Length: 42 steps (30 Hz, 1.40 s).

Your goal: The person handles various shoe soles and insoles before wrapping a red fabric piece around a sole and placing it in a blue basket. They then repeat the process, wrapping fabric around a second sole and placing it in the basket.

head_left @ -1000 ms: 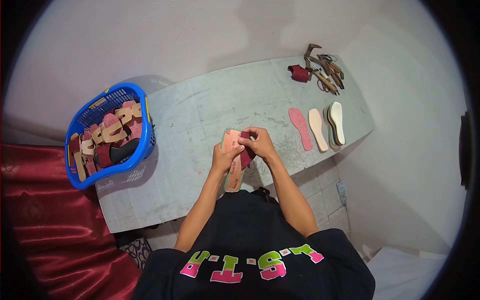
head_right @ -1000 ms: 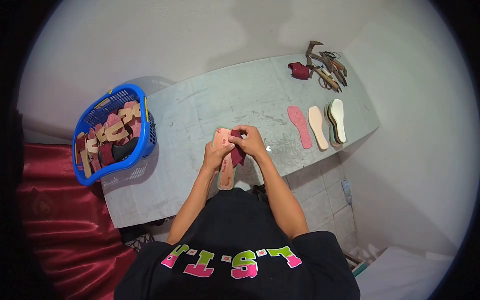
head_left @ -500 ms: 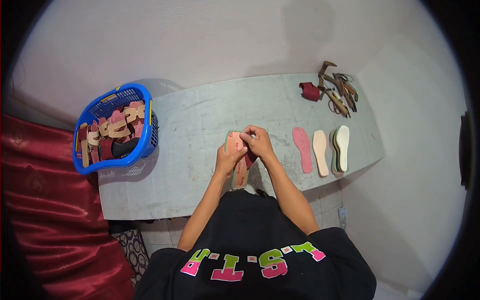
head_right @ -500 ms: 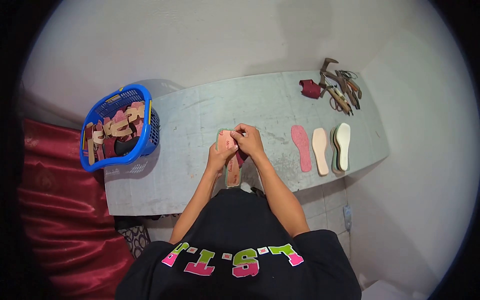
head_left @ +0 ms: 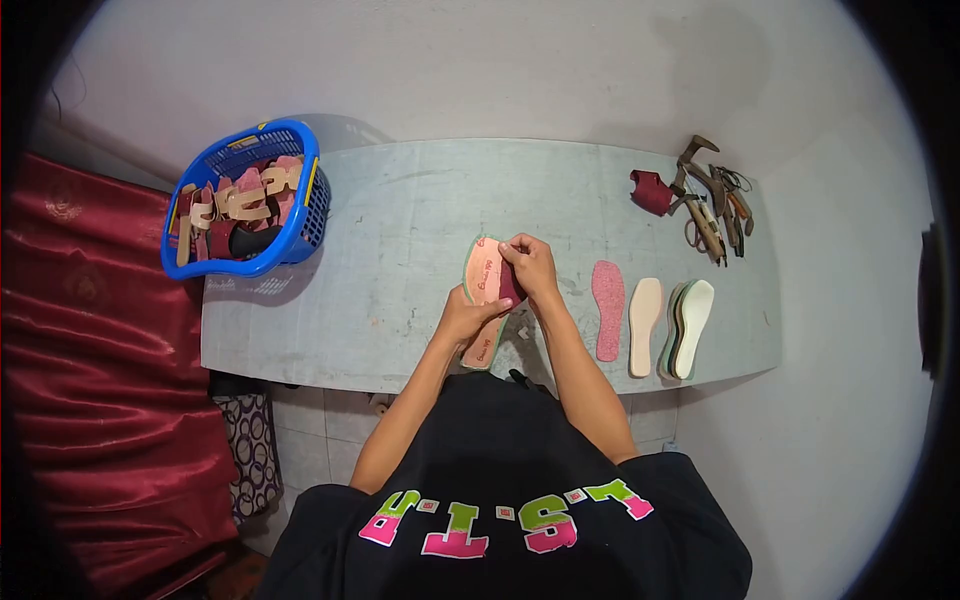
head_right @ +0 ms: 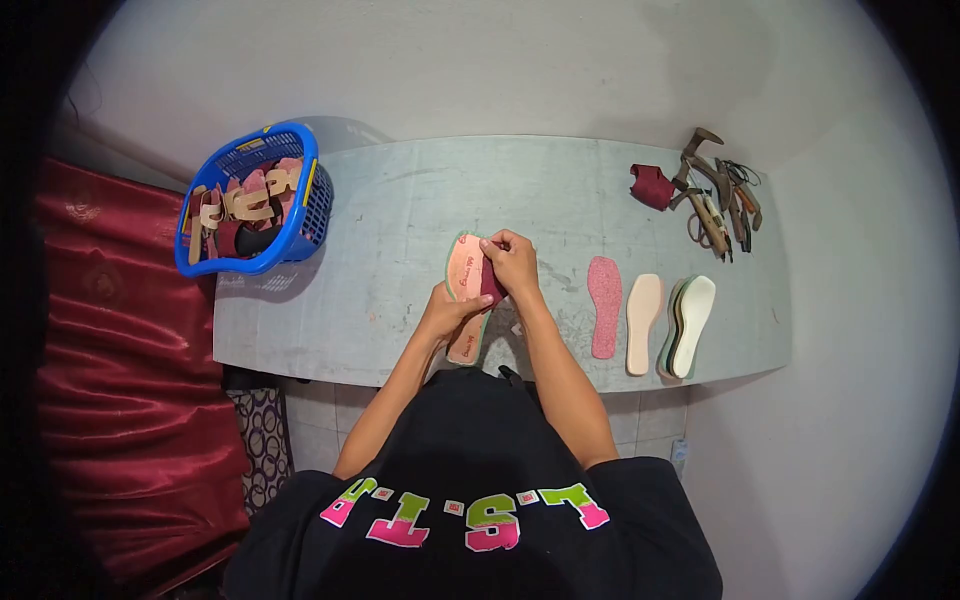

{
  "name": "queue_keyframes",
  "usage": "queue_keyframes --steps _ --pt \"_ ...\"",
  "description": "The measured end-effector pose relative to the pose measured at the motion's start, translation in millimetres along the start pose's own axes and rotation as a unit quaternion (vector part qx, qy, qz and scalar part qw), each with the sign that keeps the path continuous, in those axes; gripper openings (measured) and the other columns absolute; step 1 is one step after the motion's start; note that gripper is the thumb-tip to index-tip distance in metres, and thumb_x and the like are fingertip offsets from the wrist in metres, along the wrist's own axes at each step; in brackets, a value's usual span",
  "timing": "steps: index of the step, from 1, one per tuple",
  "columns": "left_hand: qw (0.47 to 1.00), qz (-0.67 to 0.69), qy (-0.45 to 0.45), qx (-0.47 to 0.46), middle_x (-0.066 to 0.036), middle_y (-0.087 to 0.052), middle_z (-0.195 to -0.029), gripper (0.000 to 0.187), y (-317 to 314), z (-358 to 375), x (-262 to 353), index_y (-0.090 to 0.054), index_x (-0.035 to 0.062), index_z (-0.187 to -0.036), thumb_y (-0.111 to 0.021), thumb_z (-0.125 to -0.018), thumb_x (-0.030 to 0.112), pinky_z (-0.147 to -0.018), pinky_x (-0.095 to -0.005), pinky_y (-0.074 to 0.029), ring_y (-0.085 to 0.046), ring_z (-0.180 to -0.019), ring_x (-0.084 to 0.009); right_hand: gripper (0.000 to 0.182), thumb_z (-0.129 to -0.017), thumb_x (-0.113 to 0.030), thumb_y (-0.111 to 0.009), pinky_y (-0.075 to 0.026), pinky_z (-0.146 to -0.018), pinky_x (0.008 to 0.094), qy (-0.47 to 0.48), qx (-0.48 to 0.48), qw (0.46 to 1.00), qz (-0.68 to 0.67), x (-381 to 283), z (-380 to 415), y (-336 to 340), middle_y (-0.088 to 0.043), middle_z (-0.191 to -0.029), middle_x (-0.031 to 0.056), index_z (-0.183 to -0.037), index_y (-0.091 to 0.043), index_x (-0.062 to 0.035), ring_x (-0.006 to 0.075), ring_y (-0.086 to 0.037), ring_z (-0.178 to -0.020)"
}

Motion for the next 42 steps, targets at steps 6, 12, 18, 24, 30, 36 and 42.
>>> queue_keyframes --steps 6,12,18,24,30,36,42 --pt "0.999 -0.002 0.029 0.013 -0.012 -0.068 -0.115 0.046 -7 4 -11 -0.058 -0.005 -0.125 -0.076 -0.083 -0.005 -0.09 -0.0342 -0.056 -0.068 -0.1 -0.0196 0.022 -0.089 -0.021 -0.073 -0.046 -0.065 0.0278 0.008 -0.053 0.998 -0.023 10 -2 12 -0.066 -0.076 0.0035 -0.088 -0.069 0.0002 0.011 -0.058 -0.069" --pt "0.996 0.047 -0.026 0.077 -0.013 -0.066 -0.12 0.049 -16 -5 -13 -0.055 -0.0032 -0.129 -0.072 -0.083 -0.008 -0.093 -0.0343 -0.055 -0.067 -0.106 -0.0197 0.044 -0.086 -0.03 -0.077 -0.052 -0.086 0.0374 0.18 0.06 0.979 0.08 -3 12 23 -0.069 -0.104 0.0171 -0.116 -0.064 -0.0004 0.027 -0.064 -0.097" --pt "0.979 0.104 -0.134 0.114 -0.01 -0.066 -0.117 0.047 -27 -13 0 -0.053 0.0009 -0.128 -0.07 -0.085 -0.008 -0.091 -0.0332 -0.055 -0.067 -0.104 -0.0188 0.033 -0.088 -0.027 -0.078 -0.047 -0.064 0.026 -0.047 0.033 0.997 -0.043 19 38 30 -0.063 -0.076 0.0024 -0.101 -0.064 0.0003 0.0109 -0.058 -0.069" --pt "0.98 0.177 -0.091 0.031 -0.007 -0.068 -0.111 0.032 -4 -20 -22 -0.058 0.0016 -0.119 -0.069 -0.09 0.001 -0.083 -0.0298 -0.055 -0.067 -0.097 -0.016 0.019 -0.094 -0.017 -0.07 -0.045 -0.063 0.0233 0.029 0.014 0.992 -0.124 9 54 10 -0.064 -0.077 0.0002 -0.087 -0.065 -0.0007 0.0063 -0.057 -0.07" --pt "0.956 0.235 -0.081 0.156 -0.007 -0.07 -0.1 0.017 10 -23 22 -0.066 0.002 -0.106 -0.072 -0.09 0.005 -0.075 -0.03 -0.056 -0.069 -0.087 -0.0162 0.019 -0.093 -0.014 -0.07 -0.048 -0.064 0.0271 0.113 0.038 0.993 0.021 -9 68 -3 -0.067 -0.076 0.0066 -0.087 -0.064 0.0035 0.0096 -0.06 -0.069" --pt "0.962 0.185 -0.088 0.182 -0.008 -0.071 -0.094 0.018 35 -31 28 -0.067 0.0001 -0.103 -0.075 -0.087 0.003 -0.072 -0.0311 -0.056 -0.069 -0.082 -0.0167 0.015 -0.09 -0.012 -0.071 -0.048 -0.064 0.027 0.101 0.045 0.993 -0.034 -5 76 -32 -0.068 -0.074 0.0079 -0.09 -0.066 0.0027 0.0103 -0.06 -0.066" --pt "0.971 0.206 -0.036 0.115 -0.007 -0.07 -0.094 0.02 59 -29 26 -0.067 0.0016 -0.102 -0.076 -0.085 0.0 -0.072 -0.0316 -0.057 -0.069 -0.081 -0.017 0.012 -0.084 -0.009 -0.074 -0.047 -0.062 0.0295 0.057 0.075 0.995 0.037 2 76 -50 -0.067 -0.071 0.0079 -0.086 -0.067 0.0003 0.0125 -0.059 -0.065"
Point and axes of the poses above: each hand's wrist, its own z-axis away from the middle knuckle, its own y-axis out of the back of the hand, x = y × z, the point moved 2 cm from there along -z, towards the middle knuckle
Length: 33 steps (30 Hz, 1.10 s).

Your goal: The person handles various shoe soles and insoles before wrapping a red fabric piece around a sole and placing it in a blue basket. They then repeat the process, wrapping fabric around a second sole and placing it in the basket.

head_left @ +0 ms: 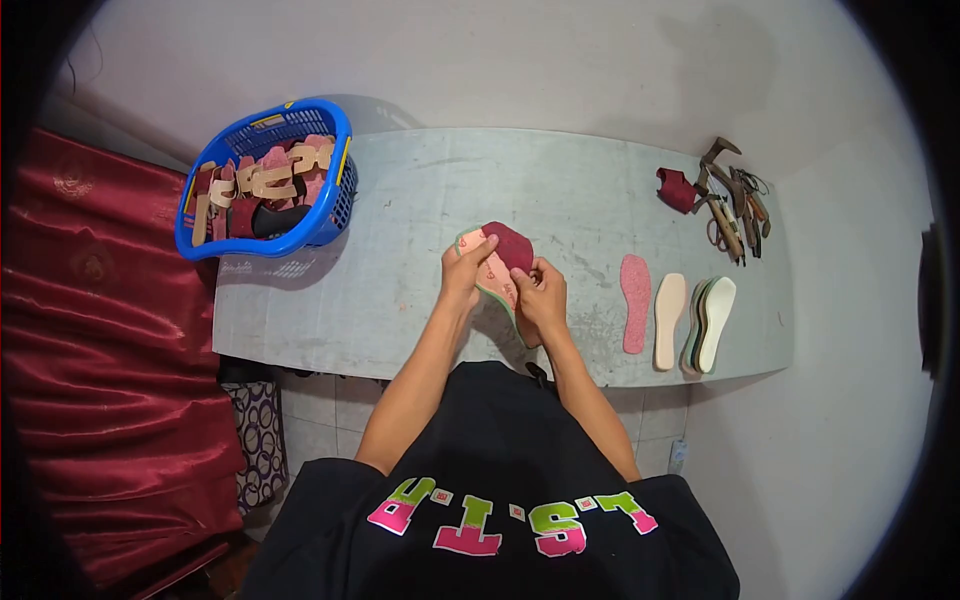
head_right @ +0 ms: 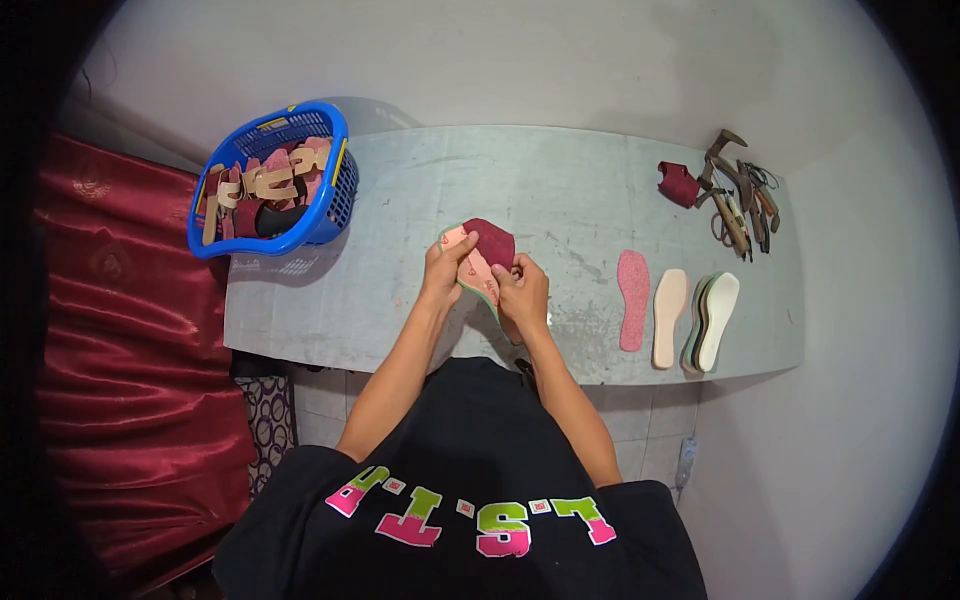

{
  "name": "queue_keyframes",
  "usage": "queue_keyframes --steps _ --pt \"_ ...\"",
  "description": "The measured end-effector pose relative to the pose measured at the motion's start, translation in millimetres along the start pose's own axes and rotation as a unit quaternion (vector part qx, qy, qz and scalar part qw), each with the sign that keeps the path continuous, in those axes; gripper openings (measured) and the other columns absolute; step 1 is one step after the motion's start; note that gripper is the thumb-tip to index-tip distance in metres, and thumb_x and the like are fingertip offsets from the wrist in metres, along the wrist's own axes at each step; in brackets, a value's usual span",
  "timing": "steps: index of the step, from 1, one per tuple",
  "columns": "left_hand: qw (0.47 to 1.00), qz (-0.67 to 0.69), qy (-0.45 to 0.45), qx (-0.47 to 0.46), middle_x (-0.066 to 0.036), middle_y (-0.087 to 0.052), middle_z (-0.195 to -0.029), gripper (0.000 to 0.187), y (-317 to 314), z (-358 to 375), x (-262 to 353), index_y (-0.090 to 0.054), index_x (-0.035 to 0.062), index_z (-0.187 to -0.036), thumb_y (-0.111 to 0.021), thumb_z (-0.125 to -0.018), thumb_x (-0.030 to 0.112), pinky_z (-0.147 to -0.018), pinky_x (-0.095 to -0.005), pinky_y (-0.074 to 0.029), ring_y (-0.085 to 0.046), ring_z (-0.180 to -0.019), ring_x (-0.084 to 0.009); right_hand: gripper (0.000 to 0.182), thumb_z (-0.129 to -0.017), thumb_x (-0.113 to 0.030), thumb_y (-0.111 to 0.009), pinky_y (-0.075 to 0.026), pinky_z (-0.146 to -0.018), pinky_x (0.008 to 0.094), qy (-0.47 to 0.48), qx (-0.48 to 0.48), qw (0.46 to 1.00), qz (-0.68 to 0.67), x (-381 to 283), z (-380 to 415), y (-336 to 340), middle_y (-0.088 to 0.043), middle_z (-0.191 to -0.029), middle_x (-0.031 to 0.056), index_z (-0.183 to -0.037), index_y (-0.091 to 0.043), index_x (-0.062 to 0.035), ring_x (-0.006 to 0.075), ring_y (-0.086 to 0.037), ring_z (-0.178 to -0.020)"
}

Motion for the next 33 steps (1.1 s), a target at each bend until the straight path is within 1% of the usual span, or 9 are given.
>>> queue_keyframes --steps 5,7,13,15,17,20,25,27,33 --pt "0.993 -0.076 0.013 -0.091 -0.008 -0.069 -0.097 0.039 0 9 27 -0.061 0.002 -0.109 -0.08 -0.076 -0.007 -0.08 -0.0345 -0.06 -0.07 -0.086 -0.0189 0.013 -0.085 -0.01 -0.074 -0.046 -0.06 0.0296 -0.008 0.038 0.999 -0.026 -18 4 -23 -0.066 -0.069 0.0071 -0.084 -0.065 -0.0006 0.0131 -0.057 -0.062" --pt "0.994 -0.085 -0.071 -0.023 -0.008 -0.068 -0.099 0.042 3 3 28 -0.057 0.0031 -0.113 -0.077 -0.078 -0.009 -0.081 -0.0337 -0.06 -0.07 -0.089 -0.0191 0.014 -0.085 -0.01 -0.074 -0.046 -0.059 0.0298 -0.01 0.056 0.998 -0.026 -22 5 -36 -0.065 -0.069 0.0069 -0.083 -0.064 -0.0007 0.013 -0.057 -0.062" --pt "0.997 -0.049 -0.066 0.013 -0.007 -0.067 -0.099 0.042 14 -5 34 -0.055 0.0043 -0.113 -0.077 -0.079 -0.006 -0.079 -0.0333 -0.058 -0.068 -0.089 -0.0181 0.017 -0.086 -0.013 -0.074 -0.045 -0.057 0.0299 0.012 0.082 0.996 -0.024 -34 5 -53 -0.064 -0.067 0.0063 -0.081 -0.062 -0.0011 0.0119 -0.056 -0.061" --pt "0.998 -0.039 -0.057 0.011 -0.006 -0.066 -0.098 0.041 18 -10 34 -0.056 0.0048 -0.113 -0.077 -0.079 -0.004 -0.078 -0.0331 -0.058 -0.067 -0.088 -0.0176 0.018 -0.086 -0.013 -0.074 -0.044 -0.057 0.0288 -0.044 0.038 0.998 0.011 -37 0 -54 -0.064 -0.065 0.0055 -0.081 -0.062 -0.0018 0.0105 -0.056 -0.062" --pt "0.999 -0.025 -0.032 -0.007 -0.005 -0.066 -0.097 0.038 24 -18 33 -0.056 0.0056 -0.113 -0.075 -0.081 -0.002 -0.078 -0.033 -0.057 -0.067 -0.087 -0.0169 0.028 -0.09 -0.024 -0.071 -0.047 -0.059 0.0346 -0.056 0.01 0.998 -0.024 -25 -8 -55 -0.066 -0.067 0.0112 -0.081 -0.063 0.0021 0.0168 -0.06 -0.062" --pt "0.996 -0.06 -0.044 -0.043 -0.006 -0.067 -0.098 0.036 11 -18 44 -0.057 0.0055 -0.114 -0.074 -0.083 -0.001 -0.079 -0.0329 -0.057 -0.067 -0.089 -0.0176 0.052 -0.096 -0.043 -0.059 -0.048 -0.067 0.0462 -0.079 -0.065 0.993 0.055 -16 -14 -57 -0.067 -0.076 0.0258 -0.087 -0.066 0.0074 0.0368 -0.067 -0.073" --pt "0.996 -0.033 -0.034 -0.077 -0.006 -0.068 -0.102 0.035 1 -20 45 -0.058 0.0067 -0.115 -0.074 -0.085 0.001 -0.079 -0.0329 -0.058 -0.068 -0.09 -0.0183 0.045 -0.096 -0.039 -0.061 -0.047 -0.065 0.0449 -0.001 -0.018 0.998 0.067 -49 -11 -49 -0.066 -0.074 0.0247 -0.086 -0.068 0.0037 0.0336 -0.066 -0.068" --pt "0.995 0.069 0.031 -0.063 -0.008 -0.069 -0.101 0.029 -1 -18 41 -0.061 0.0043 -0.11 -0.076 -0.085 0.001 -0.077 -0.0336 -0.058 -0.069 -0.087 -0.0193 0.043 -0.097 -0.037 -0.062 -0.039 -0.055 0.0374 -0.006 -0.033 0.994 0.104 -53 -9 -48 -0.058 -0.062 0.0073 -0.077 -0.064 0.0014 0.0125 -0.048 -0.06" --pt "0.998 0.025 0.001 -0.059 -0.007 -0.07 -0.098 0.026 7 -17 41 -0.064 0.0042 -0.108 -0.076 -0.086 0.003 -0.077 -0.0333 -0.058 -0.069 -0.088 -0.0186 0.039 -0.098 -0.037 -0.062 -0.043 -0.059 0.0351 -0.038 -0.047 0.997 0.038 -30 -14 -56 -0.063 -0.066 0.0072 -0.087 -0.068 -0.0002 0.0131 -0.053 -0.064"
Point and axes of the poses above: each hand's wrist, its own z-axis away from the middle knuckle, its own y-axis out of the back of the hand, x = y × z, the point moved 2 cm from there along -z, towards the middle knuckle
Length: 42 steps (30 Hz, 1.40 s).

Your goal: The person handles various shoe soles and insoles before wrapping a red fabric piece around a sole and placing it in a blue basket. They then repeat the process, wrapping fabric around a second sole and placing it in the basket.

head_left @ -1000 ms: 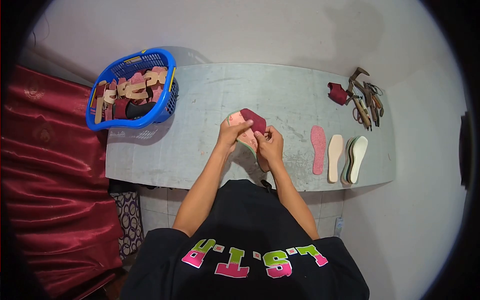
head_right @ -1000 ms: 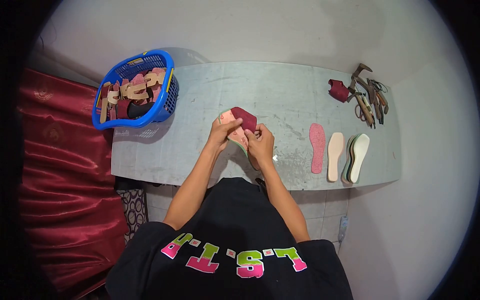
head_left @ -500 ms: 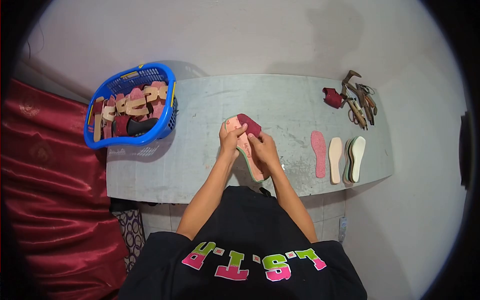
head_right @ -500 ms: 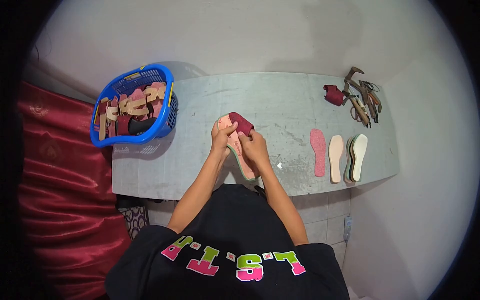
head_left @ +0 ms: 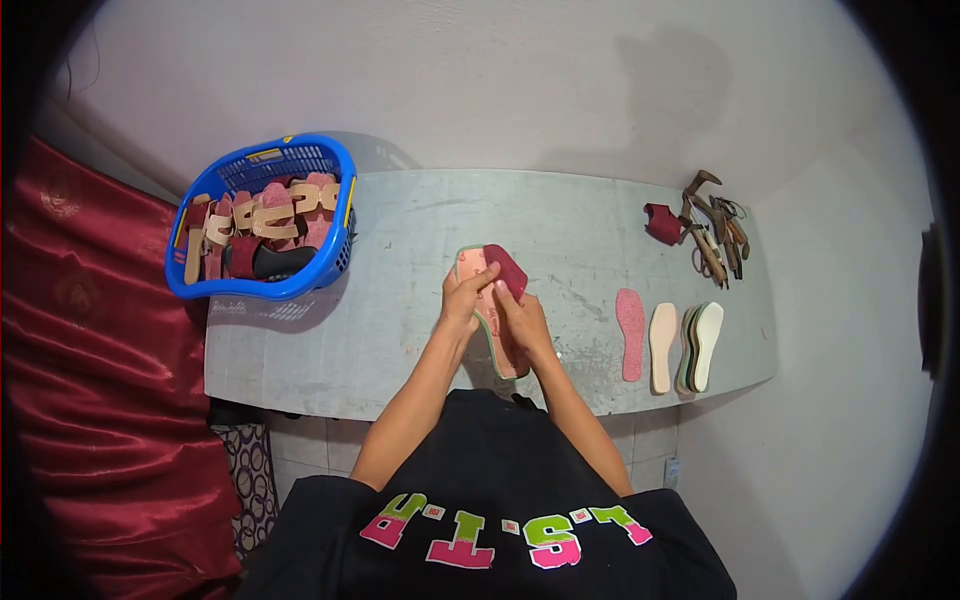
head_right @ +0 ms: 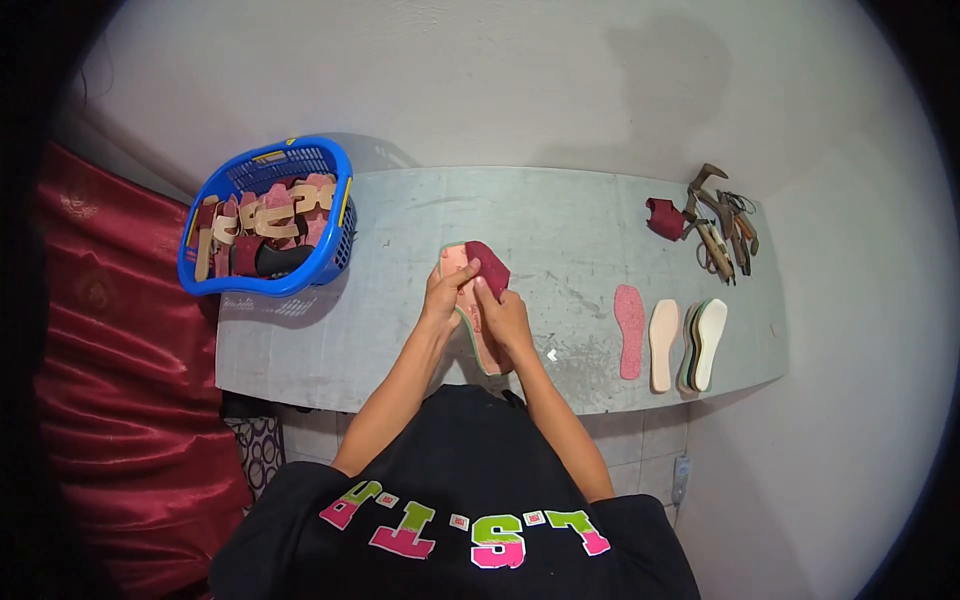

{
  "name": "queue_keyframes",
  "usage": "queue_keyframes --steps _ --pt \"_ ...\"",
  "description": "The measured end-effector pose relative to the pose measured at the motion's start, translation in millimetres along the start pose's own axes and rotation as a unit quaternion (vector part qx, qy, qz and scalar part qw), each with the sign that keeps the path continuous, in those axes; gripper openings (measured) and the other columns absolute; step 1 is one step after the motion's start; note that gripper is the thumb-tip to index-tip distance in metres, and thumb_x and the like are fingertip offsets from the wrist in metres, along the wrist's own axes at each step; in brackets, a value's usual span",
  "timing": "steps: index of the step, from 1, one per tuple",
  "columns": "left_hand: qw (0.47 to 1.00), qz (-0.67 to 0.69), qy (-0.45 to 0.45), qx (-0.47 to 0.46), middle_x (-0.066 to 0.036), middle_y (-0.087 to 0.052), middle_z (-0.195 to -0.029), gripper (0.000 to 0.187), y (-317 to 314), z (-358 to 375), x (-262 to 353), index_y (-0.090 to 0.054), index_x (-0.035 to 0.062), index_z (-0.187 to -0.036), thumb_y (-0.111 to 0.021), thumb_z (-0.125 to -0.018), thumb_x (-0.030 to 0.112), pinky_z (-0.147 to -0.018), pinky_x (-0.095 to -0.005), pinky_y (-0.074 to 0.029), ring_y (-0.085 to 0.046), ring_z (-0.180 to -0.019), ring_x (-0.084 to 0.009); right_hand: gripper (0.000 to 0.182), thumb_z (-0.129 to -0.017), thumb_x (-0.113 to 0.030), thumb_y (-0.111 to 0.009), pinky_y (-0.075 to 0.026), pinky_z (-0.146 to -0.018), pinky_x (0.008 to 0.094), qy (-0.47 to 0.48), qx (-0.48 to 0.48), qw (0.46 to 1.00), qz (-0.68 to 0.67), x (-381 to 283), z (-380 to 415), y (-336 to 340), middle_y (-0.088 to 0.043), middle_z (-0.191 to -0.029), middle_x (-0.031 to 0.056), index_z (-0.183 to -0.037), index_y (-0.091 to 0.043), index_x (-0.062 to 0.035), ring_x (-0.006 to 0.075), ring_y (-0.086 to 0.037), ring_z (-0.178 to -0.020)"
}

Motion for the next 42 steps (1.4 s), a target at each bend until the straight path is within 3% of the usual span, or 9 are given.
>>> queue_keyframes --steps 4,5,20,24,28,36,38,40,42 --pt "0.996 0.014 0.085 -0.027 -0.007 -0.07 -0.098 0.022 6 -6 6 -0.065 0.0031 -0.105 -0.076 -0.087 0.006 -0.073 -0.0331 -0.058 -0.069 -0.086 -0.0181 0.036 -0.099 -0.037 -0.06 -0.046 -0.067 0.0353 0.016 -0.048 0.998 0.039 -13 -1 7 -0.067 -0.076 0.0053 -0.099 -0.069 -0.0024 0.0138 -0.057 -0.072" --pt "0.996 0.014 0.086 -0.028 -0.007 -0.07 -0.098 0.022 10 -9 8 -0.065 0.0031 -0.105 -0.076 -0.087 0.006 -0.073 -0.0331 -0.058 -0.069 -0.086 -0.0181 0.04 -0.097 -0.038 -0.06 -0.049 -0.066 0.04 0.055 -0.03 0.998 0.019 -5 -4 4 -0.067 -0.072 0.017 -0.092 -0.069 0.0004 0.02 -0.065 -0.069" --pt "0.985 -0.054 0.135 -0.09 -0.006 -0.071 -0.089 0.013 9 -4 25 -0.067 0.0045 -0.096 -0.076 -0.087 0.009 -0.071 -0.0313 -0.057 -0.068 -0.078 -0.0159 0.03 -0.096 -0.031 -0.064 -0.052 -0.073 0.0365 0.077 -0.001 0.996 -0.05 -9 7 6 -0.074 -0.088 0.0098 -0.105 -0.072 -0.0036 0.0219 -0.07 -0.082" --pt "0.972 -0.165 0.105 -0.131 -0.006 -0.071 -0.089 0.015 5 -10 30 -0.066 0.0041 -0.095 -0.078 -0.085 0.005 -0.072 -0.0311 -0.057 -0.069 -0.079 -0.016 0.029 -0.096 -0.031 -0.065 -0.052 -0.071 0.0345 0.061 -0.001 0.995 -0.073 -14 5 4 -0.073 -0.083 0.0068 -0.103 -0.072 -0.0029 0.0183 -0.067 -0.076" --pt "0.987 -0.119 0.057 -0.097 -0.008 -0.072 -0.088 0.019 7 -19 27 -0.067 0.0019 -0.095 -0.08 -0.081 0.001 -0.068 -0.0302 -0.058 -0.069 -0.076 -0.0165 0.033 -0.097 -0.033 -0.065 -0.051 -0.068 0.0331 -0.021 -0.036 0.996 -0.082 -13 7 6 -0.072 -0.078 0.0052 -0.099 -0.073 -0.0017 0.0139 -0.065 -0.073" --pt "0.992 -0.037 0.058 -0.109 -0.007 -0.07 -0.099 0.028 3 -6 6 -0.065 0.0025 -0.112 -0.074 -0.086 0.0 -0.079 -0.0335 -0.058 -0.069 -0.089 -0.0182 0.025 -0.099 -0.026 -0.064 -0.046 -0.063 0.0267 0.016 0.017 0.997 -0.068 -3 -2 5 -0.067 -0.079 -0.003 -0.096 -0.072 -0.0027 0.007 -0.056 -0.07" --pt "0.995 -0.013 0.05 -0.091 -0.008 -0.07 -0.104 0.032 1 -3 1 -0.063 0.0018 -0.117 -0.073 -0.086 -0.002 -0.083 -0.0337 -0.057 -0.069 -0.093 -0.019 0.029 -0.097 -0.028 -0.065 -0.051 -0.067 0.0344 0.069 0.028 0.996 -0.041 -8 -4 10 -0.072 -0.082 0.0108 -0.103 -0.072 -0.0006 0.0154 -0.066 -0.072" --pt "0.997 -0.023 -0.017 -0.073 -0.008 -0.07 -0.103 0.033 -3 0 4 -0.063 0.0014 -0.116 -0.072 -0.085 -0.004 -0.082 -0.034 -0.057 -0.069 -0.093 -0.0191 0.027 -0.099 -0.025 -0.062 -0.052 -0.072 0.0347 0.023 -0.044 0.993 -0.103 -3 -4 9 -0.073 -0.088 0.0117 -0.108 -0.07 -0.0009 0.016 -0.066 -0.078" --pt "0.996 -0.034 -0.039 -0.065 -0.009 -0.07 -0.103 0.033 -3 -2 4 -0.063 0.0008 -0.116 -0.072 -0.084 -0.006 -0.082 -0.0337 -0.057 -0.069 -0.093 -0.019 0.026 -0.102 -0.024 -0.06 -0.049 -0.074 0.0287 0.078 -0.044 0.969 -0.229 7 -5 -1 -0.069 -0.092 -0.0007 -0.112 -0.069 -0.0017 0.0091 -0.059 -0.082"
Point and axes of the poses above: each hand's wrist, its own z-axis away from the middle knuckle, its own y-axis out of the back of the hand, x = y × z, the point moved 2 cm from there along -z, towards the middle knuckle
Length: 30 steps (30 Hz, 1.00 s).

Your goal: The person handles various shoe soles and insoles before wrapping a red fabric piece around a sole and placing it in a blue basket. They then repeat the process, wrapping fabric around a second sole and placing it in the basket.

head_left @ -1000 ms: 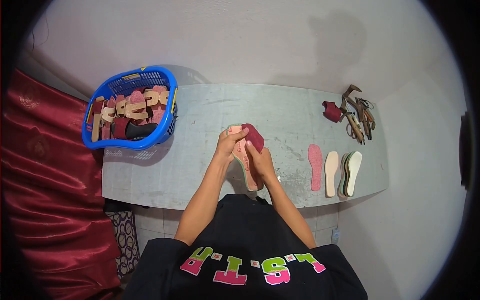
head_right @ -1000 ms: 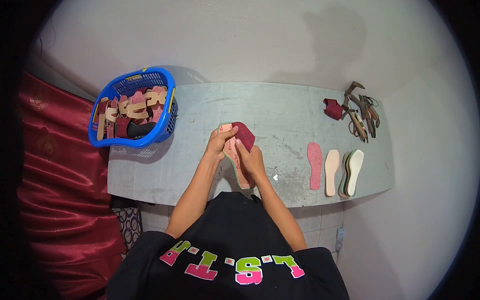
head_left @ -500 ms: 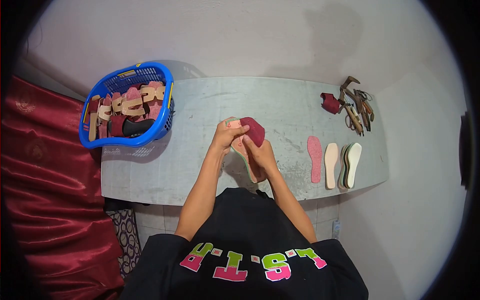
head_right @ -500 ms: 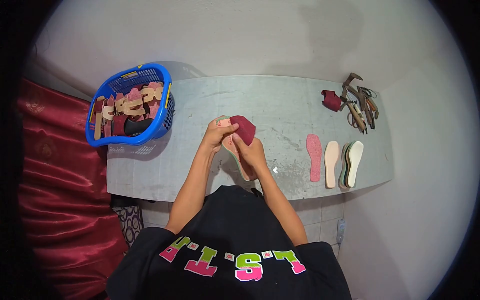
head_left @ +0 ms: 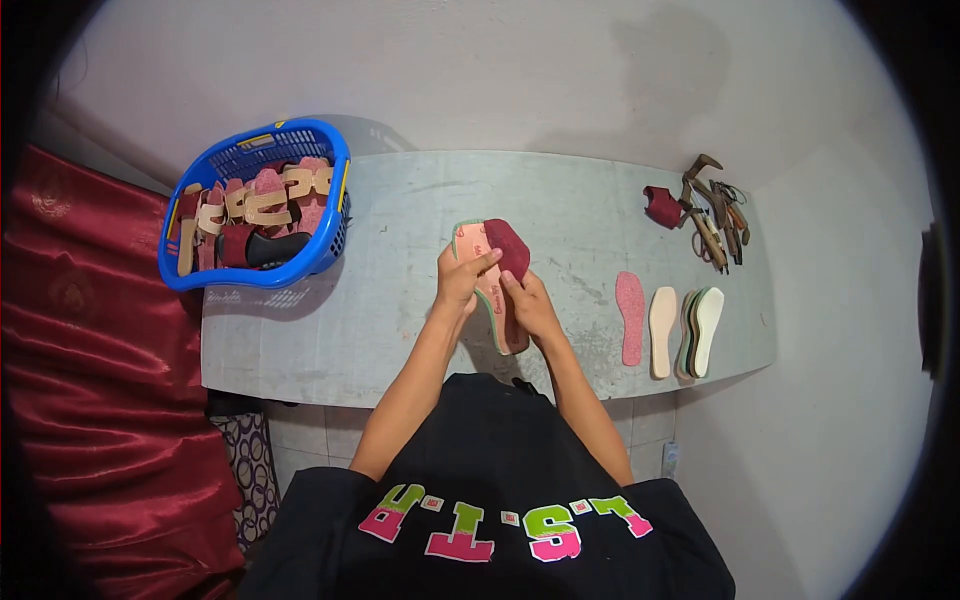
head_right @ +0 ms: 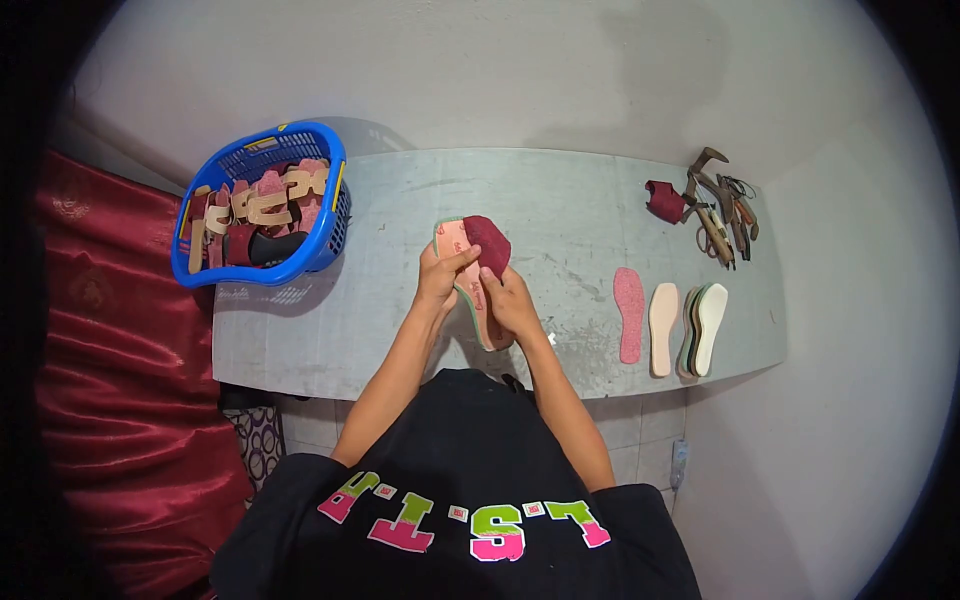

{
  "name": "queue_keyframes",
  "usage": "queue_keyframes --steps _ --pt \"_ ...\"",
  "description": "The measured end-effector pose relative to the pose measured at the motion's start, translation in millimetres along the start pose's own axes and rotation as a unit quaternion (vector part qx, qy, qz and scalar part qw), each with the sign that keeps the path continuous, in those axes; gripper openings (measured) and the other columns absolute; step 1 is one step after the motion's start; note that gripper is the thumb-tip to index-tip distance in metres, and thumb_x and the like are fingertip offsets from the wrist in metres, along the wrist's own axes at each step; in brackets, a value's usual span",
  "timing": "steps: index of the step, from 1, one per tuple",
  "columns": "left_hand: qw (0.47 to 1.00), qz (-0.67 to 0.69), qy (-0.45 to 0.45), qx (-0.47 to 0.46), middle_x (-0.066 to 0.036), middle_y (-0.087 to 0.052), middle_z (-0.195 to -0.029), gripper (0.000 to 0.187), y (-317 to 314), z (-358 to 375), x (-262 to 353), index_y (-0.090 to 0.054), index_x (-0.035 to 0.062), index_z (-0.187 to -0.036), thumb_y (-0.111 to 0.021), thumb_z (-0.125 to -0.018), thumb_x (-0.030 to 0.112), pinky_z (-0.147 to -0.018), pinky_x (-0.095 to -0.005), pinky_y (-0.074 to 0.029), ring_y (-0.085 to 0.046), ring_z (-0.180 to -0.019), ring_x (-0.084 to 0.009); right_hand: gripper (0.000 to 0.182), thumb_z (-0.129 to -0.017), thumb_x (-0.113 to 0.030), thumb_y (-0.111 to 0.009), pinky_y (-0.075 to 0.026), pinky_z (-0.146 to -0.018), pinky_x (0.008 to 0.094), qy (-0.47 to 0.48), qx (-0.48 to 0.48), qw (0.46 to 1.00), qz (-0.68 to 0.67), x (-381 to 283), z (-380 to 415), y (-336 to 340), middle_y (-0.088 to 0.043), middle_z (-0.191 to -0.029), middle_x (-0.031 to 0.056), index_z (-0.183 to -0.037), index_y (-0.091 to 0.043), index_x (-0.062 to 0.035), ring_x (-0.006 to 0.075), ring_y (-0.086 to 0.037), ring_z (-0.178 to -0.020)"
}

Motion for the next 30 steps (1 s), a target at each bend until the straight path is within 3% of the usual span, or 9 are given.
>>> queue_keyframes --steps 7,9,10,12,15,22,26,28,30 --pt "0.999 -0.01 0.03 0.02 -0.009 -0.071 -0.101 0.026 5 -5 1 -0.065 0.0011 -0.111 -0.072 -0.086 -0.003 -0.08 -0.0326 -0.058 -0.07 -0.089 -0.0187 0.025 -0.1 -0.019 -0.06 -0.049 -0.08 0.0314 0.009 0.035 0.982 0.185 -16 6 4 -0.072 -0.095 0.0052 -0.112 -0.069 0.0001 0.0124 -0.061 -0.087" --pt "0.996 0.008 0.06 0.059 -0.008 -0.071 -0.098 0.022 4 -5 3 -0.066 0.0017 -0.108 -0.073 -0.087 0.001 -0.077 -0.0328 -0.058 -0.07 -0.086 -0.0188 0.027 -0.096 -0.02 -0.061 -0.051 -0.083 0.0356 -0.005 0.018 0.98 0.198 -26 8 -1 -0.075 -0.098 0.0152 -0.113 -0.069 0.0004 0.0194 -0.068 -0.09" --pt "0.997 0.007 0.06 0.057 -0.008 -0.071 -0.098 0.022 0 -4 7 -0.066 0.0017 -0.108 -0.073 -0.087 0.001 -0.077 -0.0328 -0.058 -0.07 -0.086 -0.0188 0.027 -0.096 -0.02 -0.061 -0.051 -0.083 0.0356 -0.004 0.019 0.98 0.197 -24 8 0 -0.075 -0.098 0.0152 -0.113 -0.069 0.0004 0.0194 -0.068 -0.09" --pt "0.997 0.038 0.033 0.063 -0.008 -0.072 -0.094 0.021 -3 -2 11 -0.068 0.0013 -0.103 -0.077 -0.083 0.001 -0.072 -0.032 -0.058 -0.07 -0.081 -0.0187 0.023 -0.098 -0.019 -0.062 -0.049 -0.074 0.0309 0.005 -0.007 0.986 0.166 -22 8 -3 -0.071 -0.091 0.0031 -0.106 -0.07 0.0009 0.012 -0.06 -0.081" --pt "0.997 0.052 0.048 0.043 -0.008 -0.072 -0.093 0.02 -2 -2 8 -0.069 0.0014 -0.101 -0.077 -0.083 0.0 -0.072 -0.0322 -0.058 -0.07 -0.082 -0.0191 0.022 -0.097 -0.02 -0.064 -0.049 -0.073 0.0286 -0.079 0.006 0.984 0.158 -26 7 -5 -0.07 -0.091 0.0014 -0.105 -0.07 0.0003 0.0104 -0.06 -0.079" --pt "0.993 0.015 0.114 0.026 -0.008 -0.071 -0.092 0.012 13 -2 19 -0.067 0.0038 -0.098 -0.074 -0.088 0.007 -0.07 -0.0323 -0.058 -0.07 -0.079 -0.0179 0.025 -0.093 -0.024 -0.069 -0.051 -0.07 0.0308 -0.038 0.047 0.994 0.096 -13 3 -7 -0.073 -0.083 0.0049 -0.101 -0.074 -0.0011 0.0113 -0.064 -0.075" --pt "0.998 0.0 0.054 0.014 -0.009 -0.072 -0.089 0.017 19 -11 13 -0.068 0.0021 -0.098 -0.078 -0.085 0.007 -0.068 -0.0308 -0.057 -0.069 -0.075 -0.017 0.025 -0.093 -0.024 -0.069 -0.051 -0.072 0.0307 -0.091 0.016 0.992 0.09 -15 4 -4 -0.073 -0.084 0.0056 -0.103 -0.074 -0.0018 0.0116 -0.064 -0.078" --pt "0.998 -0.019 0.056 0.012 -0.009 -0.072 -0.089 0.017 19 -12 10 -0.068 0.0014 -0.098 -0.078 -0.085 0.007 -0.067 -0.0307 -0.057 -0.069 -0.076 -0.0168 0.023 -0.095 -0.02 -0.069 -0.05 -0.078 0.0286 -0.127 0.031 0.991 0.026 -26 4 -6 -0.072 -0.097 0.0017 -0.11 -0.071 -0.0021 0.0105 -0.063 -0.085" --pt "0.998 -0.04 0.057 0.009 -0.009 -0.072 -0.09 0.018 14 -11 11 -0.068 0.0007 -0.099 -0.078 -0.085 0.007 -0.067 -0.0305 -0.057 -0.069 -0.076 -0.0166 0.023 -0.094 -0.019 -0.07 -0.05 -0.076 0.0287 -0.077 0.035 0.995 0.058 -25 1 -6 -0.071 -0.097 0.0011 -0.11 -0.071 -0.0026 0.0102 -0.063 -0.084"
Point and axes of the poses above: each hand's wrist, its own z-axis away from the middle knuckle, its own y-axis out of the back of the hand, x = y × z, the point moved 2 cm from there along -z, towards the middle knuckle
